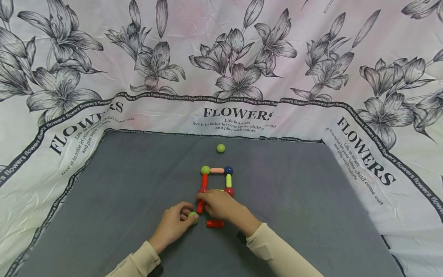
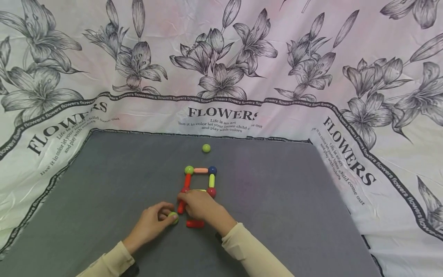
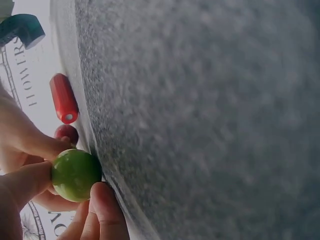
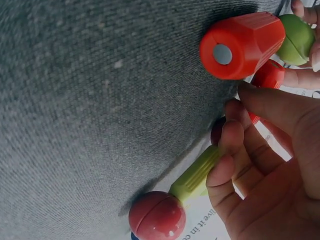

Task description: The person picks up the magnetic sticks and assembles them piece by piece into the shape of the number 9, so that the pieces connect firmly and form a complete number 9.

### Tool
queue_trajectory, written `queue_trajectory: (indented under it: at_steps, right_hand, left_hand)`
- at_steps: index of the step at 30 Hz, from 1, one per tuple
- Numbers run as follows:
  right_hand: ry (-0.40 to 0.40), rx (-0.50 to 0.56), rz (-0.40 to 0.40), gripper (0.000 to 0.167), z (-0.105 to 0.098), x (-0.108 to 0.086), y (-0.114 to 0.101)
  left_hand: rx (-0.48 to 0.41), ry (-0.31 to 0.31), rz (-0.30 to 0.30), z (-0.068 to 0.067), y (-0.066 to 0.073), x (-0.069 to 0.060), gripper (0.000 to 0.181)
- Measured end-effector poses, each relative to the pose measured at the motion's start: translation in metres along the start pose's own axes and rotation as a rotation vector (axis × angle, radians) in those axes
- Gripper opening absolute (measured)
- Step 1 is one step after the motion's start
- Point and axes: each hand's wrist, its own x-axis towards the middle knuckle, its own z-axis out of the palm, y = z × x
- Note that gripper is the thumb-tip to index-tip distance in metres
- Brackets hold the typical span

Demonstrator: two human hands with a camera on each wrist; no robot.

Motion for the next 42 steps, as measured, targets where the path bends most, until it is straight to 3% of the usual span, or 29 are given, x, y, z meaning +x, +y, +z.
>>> queue_trajectory:
  at_steps: [6, 15, 29, 38, 42]
  right_hand:
    - [-0.004, 0.012, 0.000, 0.030, 0.001, 0.000, 0.002]
    - [0.003, 0.016, 0.001, 0.027, 0.000, 0.001, 0.003]
    - [0.006, 0.030, 0.013, 0.030, 0.000, -0.002, 0.004]
    - [0.024, 0.031, 0.009, 0.031, 0.003, -0.003, 0.004]
    - [0.031, 0.082, 0.014, 0.036, 0.000, -0.007, 0.007]
  left_hand:
    - [-0.009, 0.011, 0.005, 0.005, 0.002, 0.001, 0.037]
    - [-0.021, 0.022, 0.004, 0.010, 0.006, 0.002, 0.036]
    - [-0.034, -0.032, -0.023, 0.017, 0.009, 0.001, 0.045]
    - [-0.045, -0.022, -0.018, 0.022, 0.012, 0.002, 0.046]
    - [-0.059, -0.041, -0.041, 0.021, 0.013, 0.003, 0.049]
